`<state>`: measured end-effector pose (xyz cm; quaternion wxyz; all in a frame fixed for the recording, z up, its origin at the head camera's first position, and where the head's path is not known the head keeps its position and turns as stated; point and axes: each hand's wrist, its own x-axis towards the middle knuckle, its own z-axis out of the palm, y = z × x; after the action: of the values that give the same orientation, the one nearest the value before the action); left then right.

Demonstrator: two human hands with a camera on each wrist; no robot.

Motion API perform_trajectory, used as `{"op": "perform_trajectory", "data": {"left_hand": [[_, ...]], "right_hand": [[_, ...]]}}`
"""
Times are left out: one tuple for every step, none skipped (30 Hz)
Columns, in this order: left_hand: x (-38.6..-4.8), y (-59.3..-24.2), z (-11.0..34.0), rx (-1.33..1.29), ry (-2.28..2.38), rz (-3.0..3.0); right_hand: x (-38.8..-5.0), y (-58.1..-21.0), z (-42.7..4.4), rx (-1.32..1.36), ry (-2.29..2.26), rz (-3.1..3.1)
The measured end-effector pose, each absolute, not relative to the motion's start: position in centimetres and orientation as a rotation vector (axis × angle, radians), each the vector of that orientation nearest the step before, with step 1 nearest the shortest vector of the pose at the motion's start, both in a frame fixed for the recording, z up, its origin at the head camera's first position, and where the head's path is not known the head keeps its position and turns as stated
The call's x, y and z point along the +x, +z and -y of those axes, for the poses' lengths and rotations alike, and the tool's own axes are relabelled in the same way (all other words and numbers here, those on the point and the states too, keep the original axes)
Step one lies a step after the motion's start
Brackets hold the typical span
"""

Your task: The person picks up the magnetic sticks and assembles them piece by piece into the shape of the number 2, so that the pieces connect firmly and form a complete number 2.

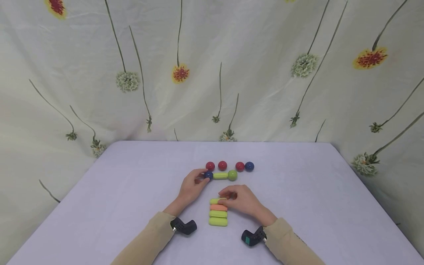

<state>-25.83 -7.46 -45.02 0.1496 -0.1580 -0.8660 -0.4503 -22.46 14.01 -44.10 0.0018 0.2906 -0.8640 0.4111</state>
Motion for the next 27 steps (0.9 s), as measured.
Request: {"op": "perform_trajectory", "data": {"left_hand": [[-25.81, -45.01, 7.46, -0.452, -1.293, 2.490], [-25.81, -45.00, 7.44, -0.450, -1.294, 2.491], [-25.81, -45.00, 7.44, -0.448, -1.294, 2.491], [-25.81, -45.01, 7.44, -0.448, -1.292, 2.492], [-25.81, -45.01, 7.44, -0.448, -1.291, 2.493], [-25.81, -45.00, 7.43, -0.448, -1.289, 2.494], [-25.81, -45.00, 7.43, -0.446, -1.286, 2.496], [-25.81, -44.99, 7.43, -0.445, -1.288, 2.496], [-25.81, -44.98, 7.44, -0.444, -1.287, 2.497], [-25.81, -44.98, 7.44, -0.442, -1.285, 2.499], [-25.80, -44.96, 7.44, -0.442, -1.287, 2.498], [-25.80, -44.95, 7.45, -0.441, -1.288, 2.498], [-25.80, -44.94, 7.46, -0.443, -1.290, 2.497], [-25.79, -44.94, 7.46, -0.444, -1.292, 2.495], [-25.79, -44.94, 7.47, -0.444, -1.291, 2.495], [-25.79, -44.95, 7.48, -0.445, -1.290, 2.494], [-25.81, -44.97, 7.49, -0.447, -1.288, 2.493], [-25.82, -45.01, 7.49, -0.448, -1.284, 2.492], [-25.85, -45.05, 7.50, -0.448, -1.283, 2.491], [-25.88, -45.09, 7.50, -0.449, -1.281, 2.490], [-25.91, -45.13, 7.50, -0.449, -1.280, 2.489], [-25.93, -45.17, 7.50, -0.450, -1.283, 2.487], [-25.95, -45.20, 7.50, -0.449, -1.285, 2.487], [-25.97, -45.22, 7.50, -0.448, -1.289, 2.487], [-25.98, -45.24, 7.49, -0.447, -1.292, 2.488], [-25.99, -45.25, 7.49, -0.445, -1.292, 2.489], [-26.00, -45.25, 7.48, -0.443, -1.293, 2.490]], "right_hand": [[-22.46, -44.08, -14.01, 0.915, 1.287, 2.710], [-22.46, -44.06, -14.01, 0.918, 1.283, 2.710], [-22.45, -44.03, -14.00, 0.921, 1.281, 2.710], [-22.46, -44.01, -14.01, 0.924, 1.276, 2.709], [-22.46, -43.99, -14.00, 0.926, 1.272, 2.709], [-22.48, -43.98, -14.00, 0.927, 1.268, 2.710], [-22.49, -43.98, -13.99, 0.928, 1.265, 2.710], [-22.51, -43.99, -13.99, 0.928, 1.262, 2.711], [-22.52, -44.00, -13.99, 0.929, 1.258, 2.712], [-22.54, -44.02, -13.99, 0.929, 1.253, 2.713], [-22.55, -44.04, -13.99, 0.927, 1.249, 2.714], [-22.55, -44.06, -13.99, 0.924, 1.245, 2.717], [-22.55, -44.08, -13.99, 0.920, 1.240, 2.720], [-22.54, -44.09, -14.00, 0.914, 1.235, 2.724], [-22.53, -44.10, -14.00, 0.906, 1.233, 2.727], [-22.52, -44.12, -14.00, 0.898, 1.234, 2.729], [-22.51, -44.13, -14.00, 0.889, 1.236, 2.731], [-22.50, -44.15, -14.01, 0.880, 1.240, 2.731], [-22.50, -44.18, -14.01, 0.872, 1.248, 2.731], [-22.50, -44.20, -14.02, 0.863, 1.260, 2.730], [-22.50, -44.21, -14.03, 0.856, 1.270, 2.729], [-22.51, -44.24, -14.03, 0.851, 1.279, 2.727], [-22.52, -44.26, -14.05, 0.846, 1.285, 2.726], [-22.53, -44.27, -14.06, 0.842, 1.291, 2.725], [-22.53, -44.27, -14.07, 0.838, 1.298, 2.723], [-22.54, -44.28, -14.09, 0.834, 1.300, 2.722], [-22.54, -44.27, -14.11, 0.832, 1.300, 2.721]]}}
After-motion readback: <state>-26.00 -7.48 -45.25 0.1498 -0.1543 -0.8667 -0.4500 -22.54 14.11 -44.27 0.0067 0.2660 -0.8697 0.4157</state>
